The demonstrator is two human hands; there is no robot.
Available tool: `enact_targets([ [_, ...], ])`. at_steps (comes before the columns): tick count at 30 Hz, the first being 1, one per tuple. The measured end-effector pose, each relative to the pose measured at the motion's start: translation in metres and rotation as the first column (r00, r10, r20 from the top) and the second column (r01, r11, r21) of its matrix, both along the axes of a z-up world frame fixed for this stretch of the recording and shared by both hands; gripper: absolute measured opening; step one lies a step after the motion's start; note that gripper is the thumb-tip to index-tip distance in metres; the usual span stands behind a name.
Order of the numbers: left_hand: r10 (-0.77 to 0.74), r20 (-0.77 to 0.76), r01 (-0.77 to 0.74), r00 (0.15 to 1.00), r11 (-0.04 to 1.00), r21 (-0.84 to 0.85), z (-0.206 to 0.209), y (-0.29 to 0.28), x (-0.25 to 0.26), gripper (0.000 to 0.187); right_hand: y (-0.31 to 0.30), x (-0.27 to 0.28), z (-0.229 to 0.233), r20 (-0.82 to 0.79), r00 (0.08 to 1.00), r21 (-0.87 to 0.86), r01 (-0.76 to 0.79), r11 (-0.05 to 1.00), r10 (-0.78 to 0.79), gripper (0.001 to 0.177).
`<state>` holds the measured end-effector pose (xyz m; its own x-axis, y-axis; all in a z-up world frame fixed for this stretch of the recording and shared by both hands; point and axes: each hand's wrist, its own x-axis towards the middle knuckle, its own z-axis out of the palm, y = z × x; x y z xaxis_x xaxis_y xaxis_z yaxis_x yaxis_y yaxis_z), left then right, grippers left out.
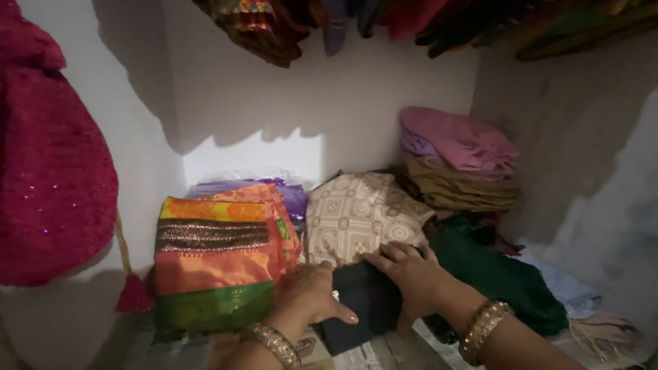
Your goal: The person retrieves several folded garments from a wardrobe shelf, including a dark green patterned cloth, a light yellow cloth, and a dark green clutch. They carry each item to a bed with a patterned sheet and place them on top of a growing pile of other folded clothes.
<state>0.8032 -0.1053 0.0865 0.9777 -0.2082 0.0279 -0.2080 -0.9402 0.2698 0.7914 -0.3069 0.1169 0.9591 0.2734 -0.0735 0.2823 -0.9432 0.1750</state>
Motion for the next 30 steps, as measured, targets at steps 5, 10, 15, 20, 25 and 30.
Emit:
enact_targets([
  [5,-0.041,0.069,0.044,0.997,0.999,-0.033,-0.001,0.009,0.004,0.090,0.003,-0.008,0.005,0.112,0.993,0.072,-0.035,0.997,0.026,0.126],
  [10,-0.155,0.183,0.204,0.971,0.934,-0.294,0.000,0.012,0.016,0.076,0.008,-0.011,0.015,0.250,0.964,0.177,-0.134,0.975,0.087,0.096],
  [15,-0.078,0.302,0.169,0.950,0.943,-0.287,0.023,0.016,0.011,0.067,0.012,-0.016,0.031,0.338,0.941,0.238,-0.113,0.965,0.027,0.061],
  [20,0.008,0.501,0.197,0.866,0.914,-0.355,0.048,0.012,-0.006,0.054,0.010,-0.019,0.049,0.502,0.864,0.179,-0.073,0.981,-0.027,0.045],
  [25,-0.099,0.588,0.372,0.802,0.854,-0.363,0.053,-0.005,-0.008,0.034,-0.015,-0.026,0.055,0.656,0.753,0.123,-0.172,0.977,0.050,0.056],
  [30,-0.186,0.674,0.487,0.715,0.825,-0.288,0.044,-0.039,-0.003,0.027,-0.047,-0.037,0.048,0.613,0.779,0.222,-0.012,0.975,-0.130,0.040],
])
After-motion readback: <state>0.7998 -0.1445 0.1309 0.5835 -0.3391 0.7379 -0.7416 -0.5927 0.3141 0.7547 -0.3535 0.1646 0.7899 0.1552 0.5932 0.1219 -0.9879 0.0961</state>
